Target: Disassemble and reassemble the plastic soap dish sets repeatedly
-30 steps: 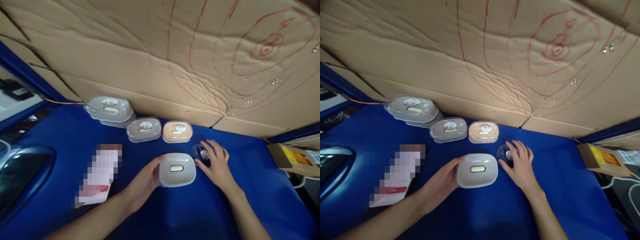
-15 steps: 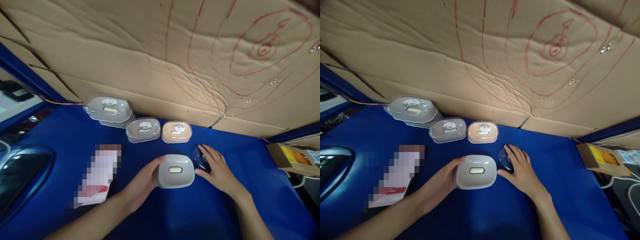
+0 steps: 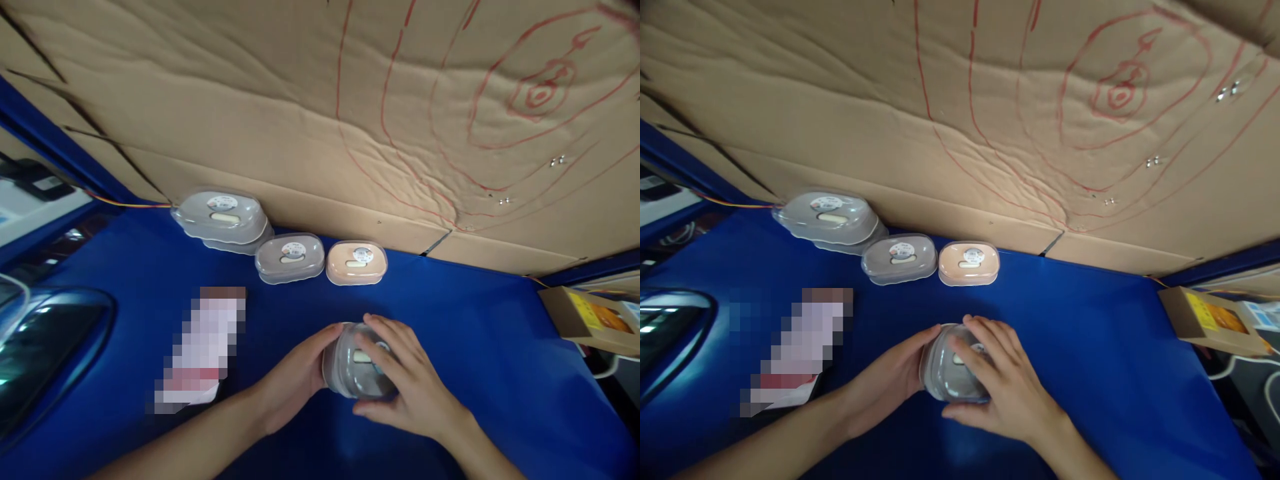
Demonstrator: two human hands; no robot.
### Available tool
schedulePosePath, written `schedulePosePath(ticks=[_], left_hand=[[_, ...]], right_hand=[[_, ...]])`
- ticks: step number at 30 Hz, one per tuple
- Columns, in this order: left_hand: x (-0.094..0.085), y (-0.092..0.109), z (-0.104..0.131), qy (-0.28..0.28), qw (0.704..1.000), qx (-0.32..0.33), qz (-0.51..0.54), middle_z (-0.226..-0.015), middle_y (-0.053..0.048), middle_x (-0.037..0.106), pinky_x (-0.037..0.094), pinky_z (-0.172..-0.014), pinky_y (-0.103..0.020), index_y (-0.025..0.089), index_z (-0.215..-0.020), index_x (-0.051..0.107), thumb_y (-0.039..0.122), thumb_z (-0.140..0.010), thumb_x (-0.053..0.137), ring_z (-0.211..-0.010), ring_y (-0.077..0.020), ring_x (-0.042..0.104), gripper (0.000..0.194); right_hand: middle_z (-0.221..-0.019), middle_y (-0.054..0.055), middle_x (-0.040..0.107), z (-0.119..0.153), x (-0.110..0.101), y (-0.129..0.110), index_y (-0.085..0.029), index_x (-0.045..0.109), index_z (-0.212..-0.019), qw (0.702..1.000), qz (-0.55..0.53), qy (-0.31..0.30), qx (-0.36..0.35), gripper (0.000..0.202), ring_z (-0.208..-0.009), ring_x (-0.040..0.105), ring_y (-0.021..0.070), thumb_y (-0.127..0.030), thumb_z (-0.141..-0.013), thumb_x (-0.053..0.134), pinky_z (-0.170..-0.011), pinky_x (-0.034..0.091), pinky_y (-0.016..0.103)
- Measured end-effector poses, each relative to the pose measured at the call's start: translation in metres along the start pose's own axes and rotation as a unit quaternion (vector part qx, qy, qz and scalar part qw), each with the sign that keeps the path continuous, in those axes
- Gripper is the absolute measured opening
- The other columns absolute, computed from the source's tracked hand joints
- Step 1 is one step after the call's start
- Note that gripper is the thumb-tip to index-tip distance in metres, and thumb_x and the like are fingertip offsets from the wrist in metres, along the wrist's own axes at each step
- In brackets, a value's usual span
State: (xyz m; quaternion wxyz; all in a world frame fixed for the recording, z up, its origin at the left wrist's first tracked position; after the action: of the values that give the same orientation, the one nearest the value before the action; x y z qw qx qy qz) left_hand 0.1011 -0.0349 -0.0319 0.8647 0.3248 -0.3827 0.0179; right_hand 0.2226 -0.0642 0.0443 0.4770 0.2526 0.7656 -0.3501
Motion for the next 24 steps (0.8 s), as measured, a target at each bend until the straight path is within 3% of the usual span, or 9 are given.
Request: schedulePosePath(ticks=[12,19,22,24], left_hand=[[-0.003,-0.004,-0.002,-0.009,1.000,0.008,-0.006,-0.133,-0.009,0.073,0.046,-0.107,-0.044,0.023,-0.132,0.071,0.055,-0.101,0.062,-0.126,-0.0299,0.062,0.046],[0.009,-0.001,0.002,-0.051,0.998,-0.003,0.020,-0.140,-0.009,0.071,0.042,-0.115,-0.044,0.025,-0.137,0.069,0.052,-0.101,0.063,-0.139,-0.0300,0.056,0.046],[0.005,0.002,0.001,-0.036,0.999,0.005,0.023,-0.143,-0.009,0.070,0.045,-0.113,-0.042,0.024,-0.138,0.069,0.051,-0.101,0.063,-0.137,-0.0296,0.059,0.046],[-0.001,0.001,0.000,-0.012,1.000,-0.005,0.027,-0.141,-0.011,0.071,0.048,-0.108,-0.041,0.021,-0.138,0.069,0.054,-0.102,0.061,-0.132,-0.0295,0.062,0.049]], right_hand=[[-0.160,0.021,0.046,-0.001,0.005,-0.015,-0.019,0.043,-0.159,0.998,0.056,0.012,-0.023,0.079,-0.148,0.043,0.0374,-0.059,-0.095,0.068,-0.116,0.040,0.058],[-0.162,0.020,0.043,0.000,0.002,-0.015,-0.021,0.046,-0.156,0.997,0.069,0.030,-0.029,0.075,-0.150,0.041,0.0365,-0.058,-0.095,0.070,-0.121,0.032,0.057],[-0.160,0.019,0.046,0.001,0.002,-0.012,-0.023,0.048,-0.153,0.996,0.075,0.041,-0.039,0.071,-0.152,0.037,0.0372,-0.057,-0.094,0.071,-0.124,0.024,0.061],[-0.156,0.017,0.052,0.001,0.006,-0.009,-0.022,0.050,-0.151,0.995,0.083,0.026,-0.046,0.063,-0.152,0.038,0.0361,-0.047,-0.097,0.070,-0.125,0.020,0.061]])
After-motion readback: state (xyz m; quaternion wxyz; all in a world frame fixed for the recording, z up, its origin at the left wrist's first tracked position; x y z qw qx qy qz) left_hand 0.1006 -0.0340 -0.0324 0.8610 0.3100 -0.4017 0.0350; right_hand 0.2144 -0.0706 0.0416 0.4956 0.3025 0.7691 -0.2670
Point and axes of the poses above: each hand's wrist, its own z-axis away from the middle knuckle, its own x-axis out of the palm, y = z × x, the point moved 9 cm from there along -z, towards the middle knuckle
